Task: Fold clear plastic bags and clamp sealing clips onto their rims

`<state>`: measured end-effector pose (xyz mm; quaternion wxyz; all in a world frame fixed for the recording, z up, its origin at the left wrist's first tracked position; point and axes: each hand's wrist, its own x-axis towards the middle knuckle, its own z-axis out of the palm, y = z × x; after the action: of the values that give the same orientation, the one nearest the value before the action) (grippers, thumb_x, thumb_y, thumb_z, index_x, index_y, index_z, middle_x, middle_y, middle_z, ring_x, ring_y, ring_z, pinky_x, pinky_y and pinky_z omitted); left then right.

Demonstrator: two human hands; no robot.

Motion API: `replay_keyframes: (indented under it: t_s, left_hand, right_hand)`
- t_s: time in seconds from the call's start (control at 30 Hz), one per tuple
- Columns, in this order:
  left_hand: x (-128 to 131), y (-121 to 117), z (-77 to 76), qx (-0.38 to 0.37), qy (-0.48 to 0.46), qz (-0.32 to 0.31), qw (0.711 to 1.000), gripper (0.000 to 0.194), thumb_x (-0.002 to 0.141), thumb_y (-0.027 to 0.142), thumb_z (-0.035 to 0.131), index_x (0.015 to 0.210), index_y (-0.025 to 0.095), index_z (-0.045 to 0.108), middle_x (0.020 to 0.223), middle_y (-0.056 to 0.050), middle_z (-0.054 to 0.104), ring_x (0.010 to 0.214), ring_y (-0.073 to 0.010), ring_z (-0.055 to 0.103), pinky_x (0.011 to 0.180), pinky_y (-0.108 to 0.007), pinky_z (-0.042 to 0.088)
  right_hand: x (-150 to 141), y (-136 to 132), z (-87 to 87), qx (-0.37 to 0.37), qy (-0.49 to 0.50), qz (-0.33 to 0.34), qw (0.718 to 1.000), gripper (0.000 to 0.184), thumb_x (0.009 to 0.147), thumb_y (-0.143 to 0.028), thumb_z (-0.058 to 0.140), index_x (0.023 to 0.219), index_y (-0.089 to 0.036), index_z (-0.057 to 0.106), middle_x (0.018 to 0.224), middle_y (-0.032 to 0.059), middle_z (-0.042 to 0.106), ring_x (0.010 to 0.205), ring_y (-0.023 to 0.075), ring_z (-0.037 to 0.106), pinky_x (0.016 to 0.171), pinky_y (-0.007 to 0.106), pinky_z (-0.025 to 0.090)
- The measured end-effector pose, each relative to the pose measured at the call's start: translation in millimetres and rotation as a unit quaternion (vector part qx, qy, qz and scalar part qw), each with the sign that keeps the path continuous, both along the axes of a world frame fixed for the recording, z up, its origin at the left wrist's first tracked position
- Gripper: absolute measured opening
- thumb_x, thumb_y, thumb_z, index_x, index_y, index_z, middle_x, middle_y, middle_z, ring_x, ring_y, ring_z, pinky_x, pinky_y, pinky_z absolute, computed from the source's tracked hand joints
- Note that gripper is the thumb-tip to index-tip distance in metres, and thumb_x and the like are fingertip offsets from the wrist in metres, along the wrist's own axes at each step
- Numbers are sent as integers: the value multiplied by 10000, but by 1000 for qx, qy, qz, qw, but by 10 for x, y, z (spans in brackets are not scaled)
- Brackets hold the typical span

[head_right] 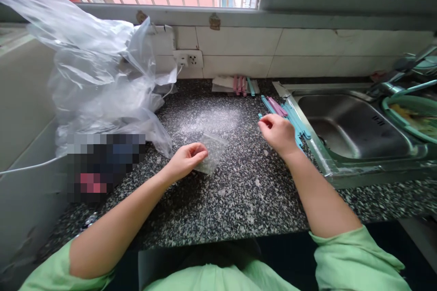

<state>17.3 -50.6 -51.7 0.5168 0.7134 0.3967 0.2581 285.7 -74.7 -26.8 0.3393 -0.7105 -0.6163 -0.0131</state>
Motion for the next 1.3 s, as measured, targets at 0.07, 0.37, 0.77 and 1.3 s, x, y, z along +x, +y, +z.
replay_keyframes:
  t_s: [0.07, 0.37, 0.77, 1.3]
  left_hand:
    - [4, 1, -12, -4, -16, -1, 1000, 225, 737, 348, 482, 613, 161, 463, 532, 58, 370, 515, -78, 341, 503, -211, 291]
    - [9, 4, -24, -36, -40, 30, 998, 266, 696, 403, 551, 667, 139, 569, 566, 17, 518, 532, -90, 415, 524, -218, 330]
    - [-1, 39, -20, -62, -77, 66, 993, 223, 618, 356, 617, 623, 134, 595, 594, -2, 577, 590, -112, 492, 592, -232, 388]
    - [6, 29, -28, -117, -110, 68, 985, 353, 671, 348, 612, 933, 112, 594, 511, 73, 374, 480, -76, 330, 479, -211, 246]
  right_hand:
    - [247, 29, 72, -82, -69, -108, 988, 121, 703, -271, 597, 723, -188, 682, 713, 84, 669, 637, 218, 582, 553, 309, 391]
    - [494, 8, 196, -363, -138, -168, 906, 209, 681, -352, 572, 775, -220, 704, 782, 54, 695, 698, 232, 609, 504, 266, 330]
    - [358, 61, 135, -386, -174, -151, 893, 309, 768, -423, 468, 850, -229, 695, 839, 76, 691, 788, 240, 620, 539, 271, 353]
    - [155, -21, 150, -227, -142, -130, 955, 265, 766, -370, 495, 734, -189, 687, 688, 81, 679, 641, 229, 608, 503, 285, 356]
